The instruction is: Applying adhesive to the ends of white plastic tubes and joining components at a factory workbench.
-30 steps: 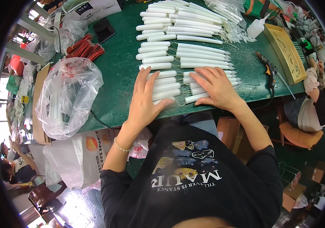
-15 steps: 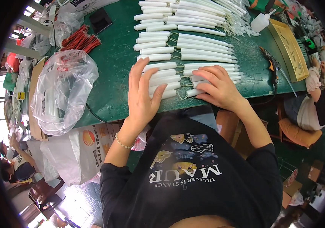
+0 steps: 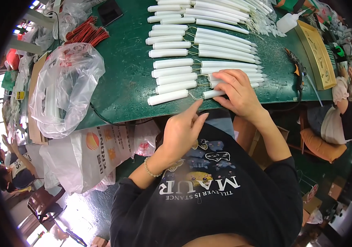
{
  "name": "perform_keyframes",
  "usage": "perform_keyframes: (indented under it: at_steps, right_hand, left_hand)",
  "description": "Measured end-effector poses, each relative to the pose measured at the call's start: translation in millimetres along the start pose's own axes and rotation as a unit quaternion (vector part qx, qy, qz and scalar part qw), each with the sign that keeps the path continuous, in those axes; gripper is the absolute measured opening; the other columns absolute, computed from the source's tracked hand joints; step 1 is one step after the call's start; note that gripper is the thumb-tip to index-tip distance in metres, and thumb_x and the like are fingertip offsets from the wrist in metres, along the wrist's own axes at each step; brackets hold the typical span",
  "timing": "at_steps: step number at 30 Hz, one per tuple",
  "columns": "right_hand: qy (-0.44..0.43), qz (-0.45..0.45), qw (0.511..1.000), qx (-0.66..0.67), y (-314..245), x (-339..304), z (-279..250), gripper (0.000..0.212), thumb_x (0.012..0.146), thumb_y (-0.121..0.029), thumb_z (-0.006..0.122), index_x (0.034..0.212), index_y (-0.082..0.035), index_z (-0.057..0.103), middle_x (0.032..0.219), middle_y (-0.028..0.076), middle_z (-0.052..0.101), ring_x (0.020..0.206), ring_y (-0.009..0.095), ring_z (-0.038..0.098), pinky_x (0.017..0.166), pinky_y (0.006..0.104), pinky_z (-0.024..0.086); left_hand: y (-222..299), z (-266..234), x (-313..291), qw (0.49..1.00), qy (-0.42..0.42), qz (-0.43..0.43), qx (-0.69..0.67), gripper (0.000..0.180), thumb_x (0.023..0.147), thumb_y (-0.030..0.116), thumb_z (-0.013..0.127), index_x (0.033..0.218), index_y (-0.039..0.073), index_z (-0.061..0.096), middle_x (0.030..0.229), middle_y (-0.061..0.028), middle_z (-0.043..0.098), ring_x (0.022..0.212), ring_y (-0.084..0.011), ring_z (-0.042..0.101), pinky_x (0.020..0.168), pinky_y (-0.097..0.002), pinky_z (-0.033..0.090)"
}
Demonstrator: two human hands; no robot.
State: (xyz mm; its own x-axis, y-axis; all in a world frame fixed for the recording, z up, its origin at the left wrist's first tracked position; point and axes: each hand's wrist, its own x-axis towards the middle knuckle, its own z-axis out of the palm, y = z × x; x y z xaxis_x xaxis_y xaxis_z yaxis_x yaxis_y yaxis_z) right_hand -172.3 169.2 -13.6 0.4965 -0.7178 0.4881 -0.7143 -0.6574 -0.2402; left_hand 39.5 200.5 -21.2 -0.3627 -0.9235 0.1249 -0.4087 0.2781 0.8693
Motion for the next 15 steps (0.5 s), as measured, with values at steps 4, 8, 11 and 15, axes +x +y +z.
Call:
perform_keyframes:
  at_steps: [4,8,11,15]
  right_hand:
    - [0.003,0.006,1.0,-0.004,-1.4,-1.6,1.5,0.031,0.065,-0.008,0.074,0.09,-0.004,0.057,0.121,0.01,0.055,0.111,0.031,0.051,0.093,0.0427,0.042]
    - [0.003,0.008,1.0,-0.001,-2.0,-2.1,1.3,0.031,0.065,-0.008,0.074,0.091,-0.004,0.058,0.121,0.009,0.055,0.111,0.031,0.051,0.093,0.042,0.042]
    - [0.001,0.017,1.0,0.007,-1.4,-3.3,1.1,0.032,0.065,-0.008,0.074,0.091,-0.004,0.058,0.122,0.009,0.055,0.111,0.031,0.051,0.093,0.0416,0.042]
    - [0.005,0.014,1.0,0.007,-2.7,-2.0,3.2,0.032,0.065,-0.009,0.074,0.092,-0.004,0.058,0.122,0.009,0.055,0.11,0.031,0.051,0.092,0.0417,0.042]
  left_hand:
    - [1.5,-0.8,-2.1,0.994,-0.022,-0.071,-0.082,0.032,0.086,0.013,0.065,0.114,-0.002,0.06,0.061,-0.0094,0.059,0.046,-0.0174,0.054,0.046,-0.0301,0.043]
    - [-6.3,-0.3,-4.0,0.99,-0.002,-0.081,-0.112,0.04,0.087,0.012,0.065,0.123,-0.002,0.054,0.06,-0.0075,0.059,0.044,-0.0132,0.052,0.045,-0.0276,0.041]
    - [0.7,-2.4,-3.1,0.987,-0.069,-0.095,-0.109,0.047,0.09,0.007,0.062,0.132,-0.002,0.045,0.067,-0.0016,0.056,0.055,-0.0029,0.047,0.049,-0.0195,0.039]
    - [-0.2,0.5,-1.9,0.976,-0.088,-0.128,-0.153,0.047,0.09,0.007,0.062,0.132,-0.003,0.045,0.067,-0.0015,0.056,0.055,-0.0031,0.047,0.048,-0.0191,0.039]
